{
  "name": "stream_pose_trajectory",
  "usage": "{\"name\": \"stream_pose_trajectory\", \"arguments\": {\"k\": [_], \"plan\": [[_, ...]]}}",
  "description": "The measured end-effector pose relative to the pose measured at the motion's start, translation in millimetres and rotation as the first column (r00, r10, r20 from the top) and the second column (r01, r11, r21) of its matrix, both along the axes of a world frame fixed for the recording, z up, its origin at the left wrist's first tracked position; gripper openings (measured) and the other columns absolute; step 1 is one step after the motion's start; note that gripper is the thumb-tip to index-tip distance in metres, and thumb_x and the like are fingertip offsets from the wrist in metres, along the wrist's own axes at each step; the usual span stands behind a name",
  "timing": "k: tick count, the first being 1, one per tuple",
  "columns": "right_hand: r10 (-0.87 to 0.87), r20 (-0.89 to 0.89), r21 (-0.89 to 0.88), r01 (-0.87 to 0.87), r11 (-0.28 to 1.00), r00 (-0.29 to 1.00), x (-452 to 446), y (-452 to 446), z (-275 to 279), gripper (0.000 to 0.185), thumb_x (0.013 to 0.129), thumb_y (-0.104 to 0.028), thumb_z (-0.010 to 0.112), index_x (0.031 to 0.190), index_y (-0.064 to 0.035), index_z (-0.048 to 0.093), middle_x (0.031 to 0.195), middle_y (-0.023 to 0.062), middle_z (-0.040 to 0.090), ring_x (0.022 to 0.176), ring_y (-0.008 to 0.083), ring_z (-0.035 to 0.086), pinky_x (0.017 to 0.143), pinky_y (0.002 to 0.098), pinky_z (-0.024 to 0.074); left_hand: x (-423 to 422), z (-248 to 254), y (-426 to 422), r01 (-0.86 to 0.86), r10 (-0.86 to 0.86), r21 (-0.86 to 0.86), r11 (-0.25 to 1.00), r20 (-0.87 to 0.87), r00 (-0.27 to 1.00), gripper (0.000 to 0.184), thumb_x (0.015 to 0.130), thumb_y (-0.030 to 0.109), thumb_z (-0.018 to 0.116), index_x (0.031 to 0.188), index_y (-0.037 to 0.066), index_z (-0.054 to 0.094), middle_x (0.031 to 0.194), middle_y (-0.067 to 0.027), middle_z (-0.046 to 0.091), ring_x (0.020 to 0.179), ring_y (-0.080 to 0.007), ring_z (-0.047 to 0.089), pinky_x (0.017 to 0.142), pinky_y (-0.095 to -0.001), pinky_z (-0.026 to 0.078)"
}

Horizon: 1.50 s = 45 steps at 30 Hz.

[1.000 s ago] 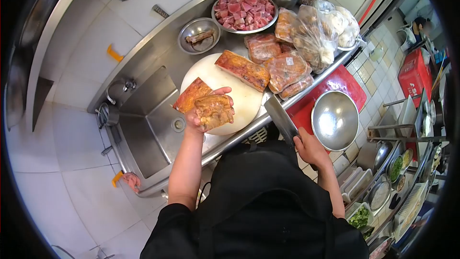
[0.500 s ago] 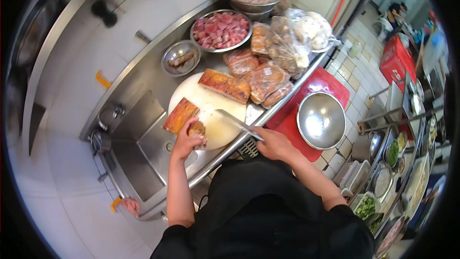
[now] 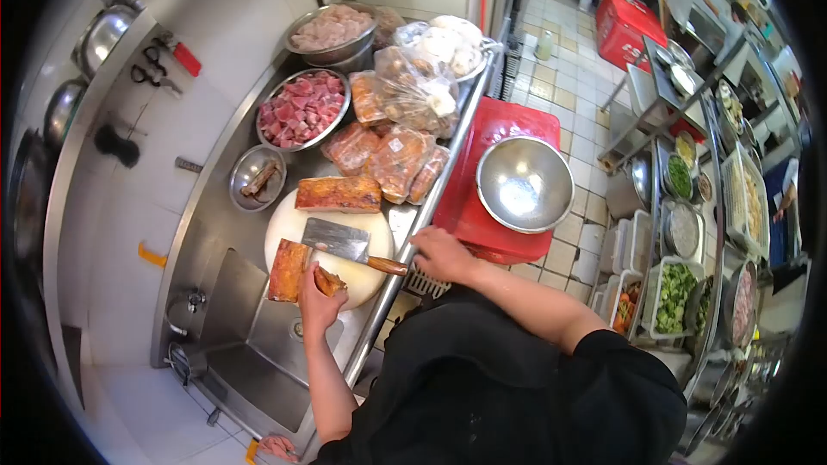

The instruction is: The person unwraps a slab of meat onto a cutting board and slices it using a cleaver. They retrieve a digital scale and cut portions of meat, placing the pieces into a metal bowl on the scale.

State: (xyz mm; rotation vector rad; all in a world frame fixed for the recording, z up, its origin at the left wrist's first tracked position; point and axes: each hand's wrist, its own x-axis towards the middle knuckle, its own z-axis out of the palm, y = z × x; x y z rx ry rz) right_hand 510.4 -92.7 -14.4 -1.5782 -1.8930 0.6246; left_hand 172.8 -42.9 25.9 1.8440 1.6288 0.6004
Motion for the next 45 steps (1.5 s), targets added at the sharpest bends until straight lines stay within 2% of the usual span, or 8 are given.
{"name": "stream_pose_trajectory", "arguments": {"k": [5, 11, 15, 17, 27, 30, 40, 45], "plan": [[-0.518, 0.043, 0.005, 0.519, 0.855, 0.854, 118.2, -119.4, -40.8, 0.032, 0.090, -0.014, 0.072, 0.120, -0.0036, 0.069, 0.122, 0.0214, 0.070, 0.120, 0.0382, 0.064, 0.104, 0.0484, 0.0513, 16.1, -17.3, 32.8, 0.231, -0.211, 0.084, 0.969, -0.198, 0.957, 0.090, 0.069, 0.015, 0.087, 0.151, 0.006, 0.050, 0.142, -0.0226, 0.058, 0.132, -0.0449, 0.054, 0.116, -0.0497, 0.043], [-0.948, 0.224, -0.336, 0.931, 0.144, 0.227, 174.5, -400.3, -140.7, 0.024, 0.098, -0.019, 0.064, 0.110, 0.0012, 0.069, 0.106, 0.0236, 0.074, 0.101, 0.0419, 0.071, 0.089, 0.0484, 0.0575, 16.2, -25.6, 51.7, 0.387, -0.347, 0.020, 0.922, -0.400, 0.848, 0.090, 0.069, 0.016, 0.089, 0.151, 0.005, 0.053, 0.150, -0.0217, 0.055, 0.141, -0.0423, 0.049, 0.122, -0.0485, 0.037], [-0.775, 0.615, -0.197, 0.922, -0.334, -0.149, 38.4, -620.2, -206.7, 0.031, 0.097, -0.022, 0.055, 0.101, 0.0042, 0.073, 0.091, 0.0243, 0.076, 0.085, 0.0403, 0.075, 0.080, 0.0490, 0.0593, 54.1, -23.8, 60.1, 0.351, -0.341, 0.174, 0.920, -0.083, 0.936, 0.087, 0.071, 0.008, 0.085, 0.152, 0.004, 0.051, 0.151, -0.0230, 0.053, 0.144, -0.0409, 0.047, 0.123, -0.0506, 0.034], [-0.734, 0.632, -0.624, 0.398, -0.672, -0.249, -44.2, -658.6, -157.9, 0.033, 0.096, -0.021, 0.053, 0.101, 0.0040, 0.074, 0.093, 0.0228, 0.077, 0.075, 0.0373, 0.075, 0.074, 0.0504, 0.0604, 100.1, 3.5, 48.6, 0.371, -0.343, 0.185, 0.910, -0.168, 0.924, 0.079, 0.077, 0.008, 0.081, 0.151, 0.003, 0.052, 0.153, -0.0225, 0.051, 0.144, -0.0407, 0.047, 0.123, -0.0506, 0.034], [-0.957, 0.283, -0.792, 0.577, -0.198, 0.061, -256.2, -749.7, -318.3, 0.021, 0.091, -0.020, 0.067, 0.092, -0.0006, 0.075, 0.082, 0.0174, 0.074, 0.065, 0.0296, 0.072, 0.054, 0.0464, 0.0578, 257.3, 6.4, -7.0, 0.657, -0.744, 0.500, 0.564, -0.038, 0.667, 0.046, 0.088, 0.007, 0.074, 0.132, -0.003, 0.064, 0.128, -0.0254, 0.065, 0.123, -0.0413, 0.061, 0.108, -0.0481, 0.047], [-0.704, 0.300, -0.878, 0.102, -0.467, -0.643, -136.7, -709.6, -255.7, 0.025, 0.093, -0.028, 0.070, 0.087, -0.0035, 0.072, 0.080, 0.0134, 0.071, 0.071, 0.0260, 0.071, 0.056, 0.0429, 0.0554, 271.0, -8.7, -20.9, 0.749, -0.732, 0.404, 0.526, -0.232, 0.640, 0.061, 0.089, 0.048, 0.085, 0.125, 0.000, 0.071, 0.125, -0.0260, 0.067, 0.120, -0.0382, 0.061, 0.111, -0.0522, 0.044], [-0.638, 0.083, -0.579, 0.484, -0.656, -0.766, 10.3, -851.5, -147.1, 0.028, 0.090, -0.034, 0.079, 0.089, -0.0060, 0.076, 0.079, 0.0108, 0.075, 0.071, 0.0203, 0.070, 0.068, 0.0395, 0.0564, 503.6, -40.3, -234.5, 0.973, -0.973, 0.170, 0.158, -0.140, 0.183, 0.024, 0.096, 0.012, 0.068, 0.083, -0.008, 0.071, 0.079, -0.0246, 0.067, 0.082, -0.0428, 0.064, 0.079, -0.0516, 0.049], [-0.438, 0.156, -0.461, 0.327, -0.825, -0.886, -30.3, -924.7, -118.8, 0.029, 0.089, -0.036, 0.075, 0.091, -0.0065, 0.077, 0.091, 0.0188, 0.077, 0.087, 0.0296, 0.075, 0.079, 0.0445, 0.0578, 599.6, -79.8, -372.0, 0.921, -0.933, 0.320, -0.222, 0.204, -0.296, 0.045, 0.093, -0.006, 0.062, 0.137, 0.000, 0.061, 0.136, -0.0148, 0.064, 0.098, -0.0238, 0.066, 0.085, -0.0358, 0.056]]}}
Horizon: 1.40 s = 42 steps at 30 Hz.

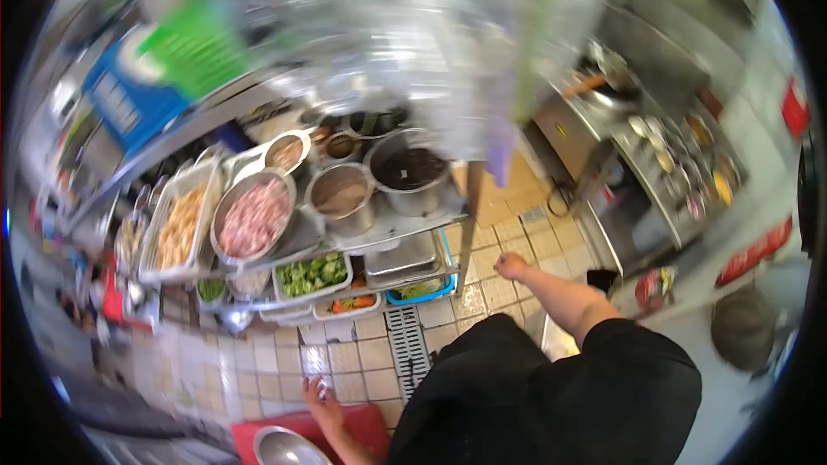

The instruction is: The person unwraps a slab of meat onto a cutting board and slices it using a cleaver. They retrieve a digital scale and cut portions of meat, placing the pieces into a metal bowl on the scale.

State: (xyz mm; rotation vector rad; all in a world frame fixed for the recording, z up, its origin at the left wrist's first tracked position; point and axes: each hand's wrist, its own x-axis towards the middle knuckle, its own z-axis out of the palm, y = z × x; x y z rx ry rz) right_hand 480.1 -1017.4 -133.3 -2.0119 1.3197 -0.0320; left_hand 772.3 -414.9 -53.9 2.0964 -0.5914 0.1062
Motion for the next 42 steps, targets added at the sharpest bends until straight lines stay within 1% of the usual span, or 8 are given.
{"name": "stream_pose_trajectory", "arguments": {"k": [4, 6, 11, 16, 21, 25, 29, 42], "plan": [[-0.356, 0.338, 0.159, 0.320, 0.934, 0.871, -39.1, 16.5, 20.7, 0.022, 0.091, -0.027, 0.072, 0.088, -0.0050, 0.072, 0.087, 0.0136, 0.075, 0.077, 0.0239, 0.070, 0.071, 0.0416, 0.0546, 23.7, -6.4, -87.8, 0.278, -0.176, 0.121, 0.953, -0.526, 0.832, 0.073, 0.086, 0.000, 0.067, 0.156, 0.003, 0.048, 0.159, -0.0248, 0.048, 0.132, -0.0384, 0.058, 0.105, -0.0410, 0.052], [-0.447, 0.369, 0.202, 0.399, 0.894, 0.815, -75.0, 28.9, 16.7, 0.020, 0.091, -0.025, 0.072, 0.088, -0.0053, 0.071, 0.084, 0.0112, 0.074, 0.075, 0.0217, 0.068, 0.067, 0.0406, 0.0535, 42.7, -29.8, -112.6, 0.471, -0.383, 0.724, 0.504, -0.302, 0.873, 0.074, 0.084, 0.009, 0.074, 0.154, 0.002, 0.050, 0.160, -0.0267, 0.047, 0.134, -0.0430, 0.057, 0.110, -0.0444, 0.050], [-0.739, 0.425, 0.375, 0.642, 0.669, 0.522, -146.8, 22.5, -12.3, 0.013, 0.090, -0.019, 0.073, 0.086, -0.0081, 0.068, 0.078, 0.0041, 0.069, 0.070, 0.0154, 0.063, 0.061, 0.0351, 0.0512, 24.2, -3.9, -212.6, 0.446, -0.128, 0.317, 0.837, -0.679, 0.723, 0.073, 0.076, 0.011, 0.088, 0.143, 0.002, 0.062, 0.128, -0.0201, 0.070, 0.115, -0.0310, 0.069, 0.095, -0.0414, 0.057], [-0.823, 0.415, 0.319, 0.785, 0.531, 0.388, -198.2, -43.9, -83.1, 0.012, 0.093, -0.016, 0.068, 0.092, -0.0048, 0.065, 0.079, 0.0041, 0.066, 0.070, 0.0163, 0.064, 0.066, 0.0349, 0.0554, 28.8, -25.6, -279.7, 0.488, -0.379, 0.509, 0.709, -0.309, 0.872, 0.067, 0.062, 0.007, 0.090, 0.126, 0.000, 0.071, 0.109, -0.0179, 0.078, 0.082, -0.0272, 0.076, 0.084, -0.0385, 0.061], [-0.889, 0.337, 0.396, 0.810, 0.433, 0.311, -239.3, -164.0, -105.1, 0.004, 0.093, -0.007, 0.066, 0.090, -0.0068, 0.063, 0.079, 0.0035, 0.065, 0.068, 0.0165, 0.063, 0.064, 0.0345, 0.0551, 48.4, -117.4, -334.2, 0.451, -0.212, 0.453, 0.769, -0.485, 0.848, 0.071, 0.056, 0.016, 0.098, 0.121, -0.001, 0.077, 0.123, -0.0213, 0.076, 0.117, -0.0312, 0.072, 0.105, -0.0405, 0.056], [-0.868, 0.368, 0.375, 0.801, 0.466, 0.333, -240.5, -273.4, -80.8, 0.003, 0.092, -0.006, 0.067, 0.092, -0.0063, 0.064, 0.082, 0.0041, 0.067, 0.070, 0.0165, 0.064, 0.064, 0.0338, 0.0553, 3.4, -98.5, -372.9, 0.875, -0.899, 0.230, 0.427, 0.004, 0.438, 0.029, 0.098, 0.030, 0.075, 0.108, 0.003, 0.076, 0.100, -0.0150, 0.075, 0.098, -0.0279, 0.070, 0.087, -0.0412, 0.056], [-0.689, 0.393, 0.277, 0.636, 0.720, 0.609, -205.8, -389.3, -57.9, 0.008, 0.092, -0.011, 0.073, 0.091, -0.0070, 0.066, 0.080, 0.0020, 0.067, 0.070, 0.0143, 0.064, 0.065, 0.0323, 0.0545, -36.7, -119.6, -463.9, 0.607, -0.234, 0.452, 0.654, -0.643, 0.729, 0.028, 0.098, 0.027, 0.074, 0.111, 0.002, 0.074, 0.103, -0.0138, 0.072, 0.101, -0.0275, 0.069, 0.089, -0.0411, 0.056], [0.064, 0.622, 0.207, -0.243, 0.948, 0.781, 156.4, -613.4, 69.4, 0.023, 0.095, -0.022, 0.078, 0.106, -0.0060, 0.065, 0.094, 0.0002, 0.066, 0.086, 0.0093, 0.060, 0.080, 0.0280, 0.0524, -102.7, -155.2, -630.6, 0.320, 0.104, 0.367, 0.873, -0.783, 0.614, 0.036, 0.091, 0.025, 0.080, 0.120, 0.005, 0.071, 0.114, -0.0137, 0.068, 0.108, -0.0292, 0.066, 0.089, -0.0459, 0.055]]}}
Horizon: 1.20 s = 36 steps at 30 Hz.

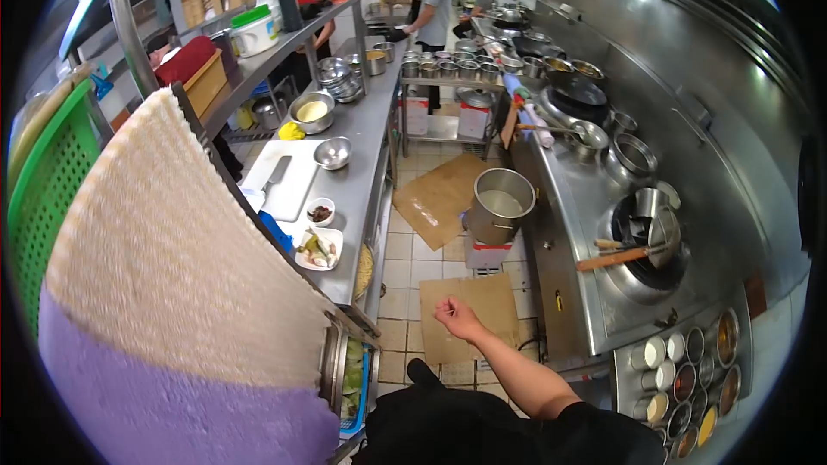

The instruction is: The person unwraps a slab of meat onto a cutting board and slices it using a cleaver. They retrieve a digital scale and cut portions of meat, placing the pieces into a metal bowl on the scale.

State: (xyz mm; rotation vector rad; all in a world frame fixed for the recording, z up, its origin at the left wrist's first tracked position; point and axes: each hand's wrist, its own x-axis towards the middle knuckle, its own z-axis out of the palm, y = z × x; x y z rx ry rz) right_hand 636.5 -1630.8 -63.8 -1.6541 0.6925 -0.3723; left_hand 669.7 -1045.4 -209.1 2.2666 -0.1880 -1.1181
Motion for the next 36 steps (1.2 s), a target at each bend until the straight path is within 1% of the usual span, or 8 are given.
{"name": "stream_pose_trajectory", "arguments": {"k": [7, 14, 17, 19, 21, 28, 30, 36], "plan": [[0.221, 0.088, -0.134, -0.209, 0.969, 0.971, 108.4, -74.4, 48.8, 0.021, 0.098, -0.019, 0.077, 0.106, -0.0060, 0.064, 0.091, -0.0037, 0.062, 0.081, 0.0070, 0.054, 0.076, 0.0266, 0.0490, -31.0, -8.5, -12.4, -0.328, 0.332, 0.049, 0.943, -0.138, 0.933, 0.043, 0.087, 0.024, 0.083, 0.124, 0.007, 0.070, 0.120, -0.0136, 0.066, 0.112, -0.0302, 0.065, 0.089, -0.0484, 0.054], [0.518, 0.208, -0.104, -0.508, 0.855, 0.830, 308.7, -86.6, 131.6, 0.027, 0.098, -0.022, 0.078, 0.113, -0.0058, 0.063, 0.096, -0.0009, 0.065, 0.085, 0.0095, 0.058, 0.077, 0.0284, 0.0506, -68.2, 12.1, -69.4, -0.812, 0.848, 0.252, 0.526, -0.224, 0.480, 0.051, 0.084, 0.023, 0.086, 0.129, 0.009, 0.069, 0.126, -0.0136, 0.064, 0.117, -0.0311, 0.064, 0.090, -0.0510, 0.054], [0.728, 0.146, -0.256, -0.685, 0.682, 0.670, 427.5, -60.5, 118.7, 0.036, 0.095, -0.029, 0.079, 0.122, -0.0087, 0.064, 0.113, 0.0073, 0.069, 0.104, 0.0190, 0.066, 0.090, 0.0360, 0.0545, -92.4, 31.0, -122.4, -0.806, 0.813, 0.106, 0.582, -0.093, 0.575, 0.049, 0.090, 0.030, 0.079, 0.133, 0.010, 0.067, 0.118, -0.0123, 0.066, 0.108, -0.0316, 0.068, 0.085, -0.0527, 0.054], [0.797, 0.076, -0.365, -0.727, 0.582, 0.600, 489.0, -39.8, 114.7, 0.045, 0.092, -0.034, 0.080, 0.127, -0.0114, 0.063, 0.122, 0.0125, 0.069, 0.112, 0.0274, 0.067, 0.094, 0.0414, 0.0548, -129.0, 41.5, -159.8, -0.385, 0.339, 0.015, 0.923, 0.444, 0.830, 0.049, 0.095, 0.035, 0.075, 0.135, 0.010, 0.065, 0.113, -0.0114, 0.068, 0.103, -0.0319, 0.070, 0.082, -0.0538, 0.055], [0.826, 0.128, -0.408, -0.730, 0.548, 0.549, 543.8, -15.7, 99.4, 0.053, 0.090, -0.031, 0.079, 0.134, -0.0098, 0.060, 0.136, 0.0192, 0.062, 0.128, 0.0377, 0.060, 0.107, 0.0459, 0.0498, -123.6, 48.1, -201.3, -0.637, 0.629, 0.052, 0.769, 0.112, 0.769, 0.049, 0.095, 0.036, 0.074, 0.136, 0.010, 0.065, 0.113, -0.0114, 0.068, 0.103, -0.0319, 0.070, 0.082, -0.0538, 0.055], [0.859, 0.117, -0.537, -0.696, 0.476, 0.498, 653.2, 61.5, 36.5, 0.097, 0.082, -0.031, 0.084, 0.164, -0.0102, 0.035, 0.162, 0.0289, 0.040, 0.147, 0.0452, 0.044, 0.120, 0.0500, 0.0412, 18.4, 65.8, -295.8, -0.756, 0.754, 0.037, 0.654, 0.047, 0.655, 0.049, 0.095, 0.036, 0.074, 0.136, 0.010, 0.065, 0.112, -0.0115, 0.069, 0.102, -0.0320, 0.071, 0.082, -0.0540, 0.055], [0.778, 0.316, -0.272, -0.734, 0.622, 0.542, 652.0, 75.6, 48.7, 0.087, 0.082, -0.020, 0.083, 0.157, -0.0023, 0.041, 0.143, 0.0261, 0.062, 0.135, 0.0405, 0.059, 0.114, 0.0450, 0.0478, 55.8, 72.7, -305.6, -0.794, 0.792, 0.020, 0.608, 0.055, 0.608, 0.049, 0.095, 0.036, 0.074, 0.136, 0.010, 0.065, 0.112, -0.0115, 0.069, 0.102, -0.0320, 0.071, 0.082, -0.0540, 0.055], [0.832, 0.422, -0.569, -0.609, 0.552, 0.360, 698.8, 108.3, 26.6, 0.053, 0.085, -0.025, 0.079, 0.133, -0.0064, 0.064, 0.130, 0.0187, 0.068, 0.125, 0.0407, 0.062, 0.107, 0.0464, 0.0513, 120.4, 86.5, -320.1, -0.857, 0.856, -0.017, 0.515, 0.064, 0.513, 0.050, 0.095, 0.037, 0.073, 0.136, 0.010, 0.065, 0.111, -0.0115, 0.069, 0.102, -0.0320, 0.071, 0.082, -0.0541, 0.055]]}}
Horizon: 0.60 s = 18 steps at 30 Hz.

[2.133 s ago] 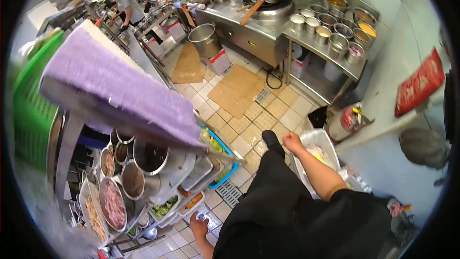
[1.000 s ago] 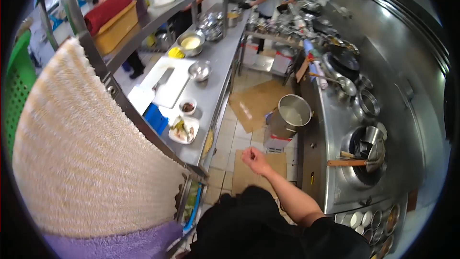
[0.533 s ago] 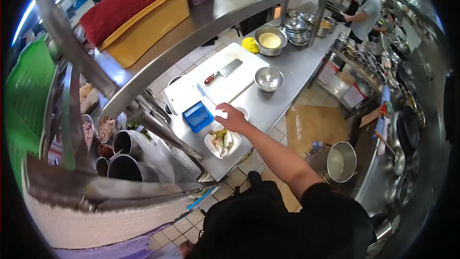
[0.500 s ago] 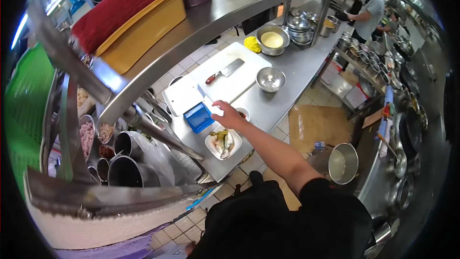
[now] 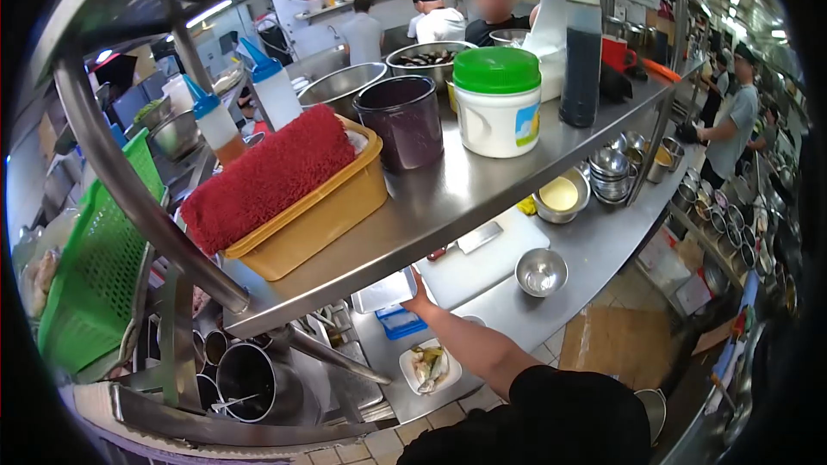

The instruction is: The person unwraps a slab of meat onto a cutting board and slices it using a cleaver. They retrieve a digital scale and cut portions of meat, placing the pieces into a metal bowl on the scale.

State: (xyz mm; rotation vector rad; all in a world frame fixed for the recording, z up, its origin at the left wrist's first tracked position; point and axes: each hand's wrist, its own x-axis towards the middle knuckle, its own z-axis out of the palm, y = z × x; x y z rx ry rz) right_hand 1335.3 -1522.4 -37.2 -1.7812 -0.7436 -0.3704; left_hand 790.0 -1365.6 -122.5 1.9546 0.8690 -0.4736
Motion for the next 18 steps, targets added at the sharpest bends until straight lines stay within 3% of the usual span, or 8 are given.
{"name": "stream_pose_trajectory", "arguments": {"k": [4, 6, 7, 8, 14, 16, 17, 18], "plan": [[0.015, -0.017, -0.105, -0.016, 0.994, 1.000, 0.9, 0.3, -10.0, 0.040, 0.091, -0.029, 0.072, 0.126, -0.0113, 0.068, 0.130, 0.0144, 0.069, 0.125, 0.0370, 0.062, 0.110, 0.0447, 0.0484, 5.3, -6.4, -5.9, -0.010, 0.010, -0.011, 1.000, -0.002, 1.000, 0.050, 0.096, 0.037, 0.073, 0.137, 0.010, 0.065, 0.111, -0.0115, 0.069, 0.101, -0.0320, 0.071, 0.082, -0.0542, 0.055], [0.047, -0.036, -0.333, -0.056, 0.941, 0.998, 6.3, -6.4, -10.1, 0.041, 0.092, -0.032, 0.072, 0.129, -0.0139, 0.068, 0.131, 0.0110, 0.070, 0.127, 0.0330, 0.062, 0.114, 0.0434, 0.0449, 1.4, -9.9, -9.8, -0.016, 0.016, -0.016, 1.000, -0.004, 1.000, 0.050, 0.096, 0.037, 0.073, 0.137, 0.010, 0.065, 0.111, -0.0115, 0.070, 0.101, -0.0320, 0.071, 0.081, -0.0542, 0.055], [0.083, -0.182, -0.137, -0.109, 0.985, 0.980, 2.6, -8.2, -2.3, 0.044, 0.091, -0.033, 0.073, 0.130, -0.0137, 0.068, 0.130, 0.0104, 0.071, 0.128, 0.0295, 0.061, 0.116, 0.0432, 0.0440, -0.1, -12.9, -10.9, -0.019, 0.019, -0.022, 1.000, -0.005, 1.000, 0.050, 0.096, 0.037, 0.073, 0.137, 0.010, 0.065, 0.111, -0.0115, 0.070, 0.101, -0.0320, 0.071, 0.081, -0.0543, 0.055], [0.026, -0.071, -0.298, -0.046, 0.953, 0.997, 3.0, -15.0, 5.7, 0.044, 0.092, -0.029, 0.074, 0.131, -0.0127, 0.067, 0.129, 0.0112, 0.072, 0.125, 0.0298, 0.065, 0.112, 0.0418, 0.0487, -3.4, -15.9, -12.8, -0.022, 0.022, -0.027, 0.999, -0.008, 1.000, 0.050, 0.096, 0.037, 0.073, 0.137, 0.010, 0.065, 0.110, -0.0115, 0.070, 0.101, -0.0320, 0.071, 0.081, -0.0543, 0.055], [0.214, -0.167, 0.337, -0.149, 0.930, 0.962, 20.5, -30.0, 23.6, 0.048, 0.088, -0.022, 0.079, 0.131, -0.0064, 0.065, 0.123, 0.0150, 0.074, 0.114, 0.0279, 0.071, 0.097, 0.0397, 0.0585, -37.7, -31.0, -20.1, -0.067, 0.065, -0.061, 0.996, -0.025, 0.998, 0.050, 0.096, 0.038, 0.073, 0.137, 0.010, 0.065, 0.110, -0.0116, 0.070, 0.101, -0.0320, 0.072, 0.081, -0.0544, 0.055], [-0.102, 0.386, -0.184, 0.185, 0.965, 0.917, 33.4, -50.7, 49.3, 0.053, 0.086, -0.023, 0.081, 0.133, -0.0046, 0.064, 0.121, 0.0144, 0.074, 0.114, 0.0254, 0.071, 0.097, 0.0390, 0.0578, -49.1, -35.7, -20.2, -0.071, 0.069, -0.073, 0.995, -0.033, 0.997, 0.050, 0.096, 0.038, 0.072, 0.137, 0.010, 0.065, 0.110, -0.0116, 0.070, 0.100, -0.0320, 0.072, 0.081, -0.0544, 0.056], [-0.082, -0.049, -0.087, 0.078, 0.993, 0.995, 30.1, -61.9, 72.4, 0.053, 0.086, -0.023, 0.082, 0.132, -0.0041, 0.065, 0.121, 0.0155, 0.074, 0.114, 0.0263, 0.071, 0.098, 0.0395, 0.0570, -55.6, -39.2, -20.7, -0.077, 0.074, -0.079, 0.994, -0.035, 0.997, 0.050, 0.096, 0.038, 0.072, 0.137, 0.010, 0.065, 0.110, -0.0116, 0.070, 0.100, -0.0320, 0.072, 0.081, -0.0544, 0.056], [0.002, -0.467, 0.051, 0.024, 0.998, 0.884, 27.5, -72.5, 93.8, 0.052, 0.086, -0.022, 0.082, 0.132, -0.0036, 0.065, 0.121, 0.0166, 0.074, 0.114, 0.0273, 0.070, 0.099, 0.0401, 0.0562, -62.9, -42.6, -20.3, -0.080, 0.077, -0.087, 0.993, -0.041, 0.996, 0.050, 0.096, 0.038, 0.072, 0.137, 0.010, 0.065, 0.109, -0.0116, 0.070, 0.100, -0.0320, 0.072, 0.081, -0.0545, 0.056]]}}
